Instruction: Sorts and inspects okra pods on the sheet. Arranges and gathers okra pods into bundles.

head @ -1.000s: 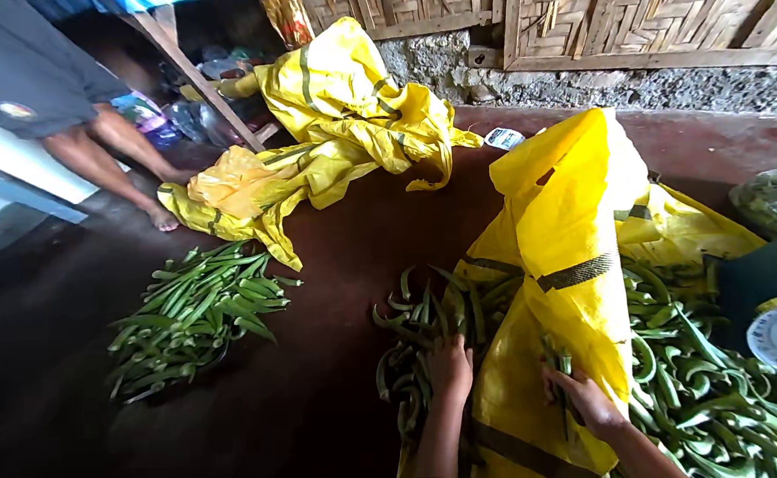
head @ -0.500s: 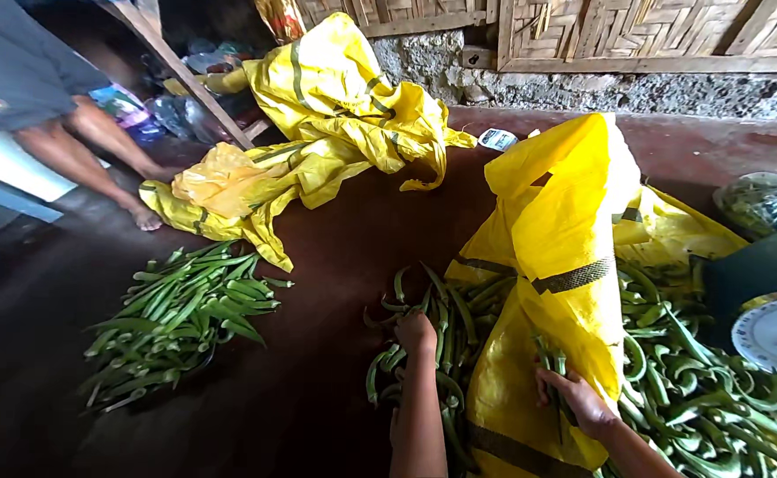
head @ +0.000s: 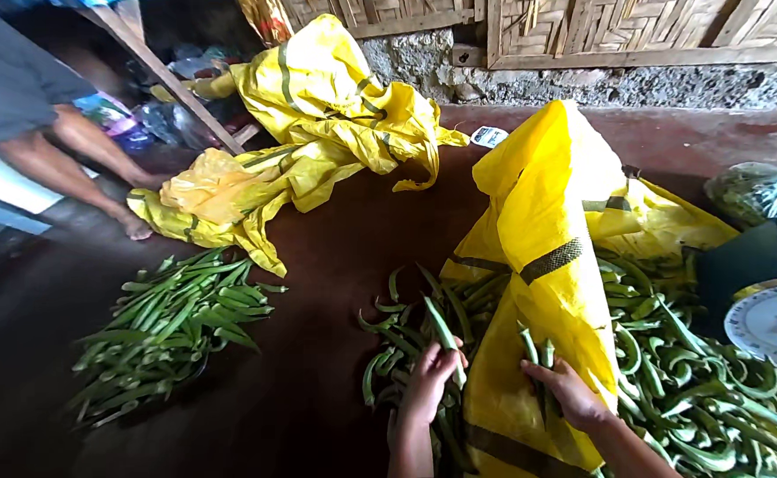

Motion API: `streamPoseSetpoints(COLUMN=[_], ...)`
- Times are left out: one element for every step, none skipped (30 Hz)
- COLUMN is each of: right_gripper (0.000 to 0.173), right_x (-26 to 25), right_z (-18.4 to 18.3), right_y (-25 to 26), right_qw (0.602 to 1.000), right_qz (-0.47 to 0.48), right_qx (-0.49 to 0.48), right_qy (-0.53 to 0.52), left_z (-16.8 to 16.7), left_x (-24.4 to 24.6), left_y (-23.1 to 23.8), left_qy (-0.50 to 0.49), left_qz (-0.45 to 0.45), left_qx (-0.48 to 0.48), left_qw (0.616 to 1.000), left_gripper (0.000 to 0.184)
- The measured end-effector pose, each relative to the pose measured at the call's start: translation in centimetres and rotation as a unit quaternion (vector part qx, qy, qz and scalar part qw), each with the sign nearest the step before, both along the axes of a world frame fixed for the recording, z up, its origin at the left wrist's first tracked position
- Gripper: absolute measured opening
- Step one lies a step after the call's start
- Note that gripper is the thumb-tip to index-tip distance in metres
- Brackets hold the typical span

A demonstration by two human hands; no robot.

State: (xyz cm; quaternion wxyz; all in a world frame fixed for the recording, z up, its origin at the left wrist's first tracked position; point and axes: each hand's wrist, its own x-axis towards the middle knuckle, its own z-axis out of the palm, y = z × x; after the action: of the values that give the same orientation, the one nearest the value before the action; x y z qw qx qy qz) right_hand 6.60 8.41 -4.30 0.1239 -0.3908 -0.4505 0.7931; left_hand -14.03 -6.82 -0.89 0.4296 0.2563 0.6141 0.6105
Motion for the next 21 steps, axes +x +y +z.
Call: streamPoseSetpoints(right_gripper=[0.028, 0.034, 0.039, 0.04, 0.038, 0.033, 0.026, 0.021, 0.018, 0.017, 0.015, 0.016, 0.017, 0.017, 0.016, 0.014, 0.012, 0.01, 0.012, 0.016, 0.021], right_x=[-0.5, -1.0, -1.6, -2.1, -2.5, -2.8, -3.0, -3.0, -3.0, -2.9, -2.8, -2.8, -2.7, -2.5, -2.3, -2.0, -1.5, -1.1, -0.7, -0.4, -0.1], right_z=[0.8, 1.6, 2.5, 3.4, 4.2, 4.9, 5.3, 5.6, 5.7, 5.8, 5.8, 5.7, 5.6, 5.3, 5.0, 4.7, 4.3, 3.9, 3.5, 3.1, 2.7], right_y=[0.0, 0.0, -0.1, -0.3, -0.4, -0.4, -0.5, -0.5, -0.5, -0.5, -0.7, -0.9, -1.0, -1.2, -1.2, -1.1, -0.9, -0.5, -0.1, 0.3, 0.5], right_qw=[0.999, 0.996, 0.993, 0.99, 0.987, 0.985, 0.983, 0.981, 0.979, 0.975, 0.969, 0.964, 0.959, 0.958, 0.96, 0.964, 0.97, 0.978, 0.983, 0.981, 0.976], right_qz=[0.005, 0.011, 0.006, -0.013, -0.035, -0.058, -0.076, -0.088, -0.095, -0.1, -0.107, -0.111, -0.111, -0.105, -0.096, -0.078, -0.045, 0.006, 0.064, 0.112, 0.136], right_qx=[0.012, 0.018, 0.021, 0.017, 0.007, -0.006, -0.024, -0.048, -0.077, -0.11, -0.144, -0.176, -0.2, -0.214, -0.219, -0.218, -0.21, -0.189, -0.164, -0.154, -0.168], right_qy=[0.04, 0.081, 0.117, 0.139, 0.156, 0.164, 0.165, 0.163, 0.163, 0.166, 0.167, 0.167, 0.166, 0.16, 0.149, 0.132, 0.109, 0.083, 0.056, 0.039, 0.039], left_z=[0.6, 1.3, 1.9, 2.2, 2.5, 2.6, 2.6, 2.5, 2.3, 1.9, 1.5, 1.2, 1.0, 1.0, 1.0, 1.0, 1.0, 1.0, 1.2, 1.6, 2.0], left_x=[0.6, 1.1, 1.6, 2.1, 2.6, 3.0, 3.3, 3.5, 3.6, 3.6, 3.6, 3.5, 3.3, 3.1, 2.8, 2.6, 2.4, 2.1, 1.7, 1.4, 1.4], left_y=[-0.1, -0.2, -0.3, -0.4, -0.5, -0.7, -0.8, -1.0, -1.2, -1.4, -1.6, -1.7, -1.9, -2.2, -2.6, -3.2, -3.8, -4.5, -5.1, -5.5, -5.6], left_qy=[0.045, 0.093, 0.136, 0.174, 0.203, 0.223, 0.241, 0.256, 0.269, 0.278, 0.285, 0.286, 0.282, 0.275, 0.263, 0.244, 0.217, 0.185, 0.16, 0.149, 0.153], left_qz=[-0.037, -0.071, -0.099, -0.119, -0.133, -0.141, -0.144, -0.139, -0.132, -0.126, -0.12, -0.116, -0.111, -0.097, -0.071, -0.028, 0.025, 0.066, 0.083, 0.074, 0.043], left_qx=[-0.05, -0.102, -0.14, -0.16, -0.168, -0.17, -0.167, -0.155, -0.133, -0.101, -0.064, -0.032, -0.009, 0.01, 0.032, 0.054, 0.074, 0.094, 0.108, 0.104, 0.08], left_qw=[0.997, 0.988, 0.976, 0.964, 0.955, 0.949, 0.945, 0.944, 0.945, 0.947, 0.949, 0.95, 0.953, 0.957, 0.962, 0.968, 0.973, 0.976, 0.978, 0.981, 0.984], left_gripper=[0.031, 0.034, 0.037, 0.039, 0.039, 0.038, 0.038, 0.037, 0.037, 0.036, 0.035, 0.034, 0.033, 0.033, 0.033, 0.031, 0.024, 0.017, 0.014, 0.013, 0.012])
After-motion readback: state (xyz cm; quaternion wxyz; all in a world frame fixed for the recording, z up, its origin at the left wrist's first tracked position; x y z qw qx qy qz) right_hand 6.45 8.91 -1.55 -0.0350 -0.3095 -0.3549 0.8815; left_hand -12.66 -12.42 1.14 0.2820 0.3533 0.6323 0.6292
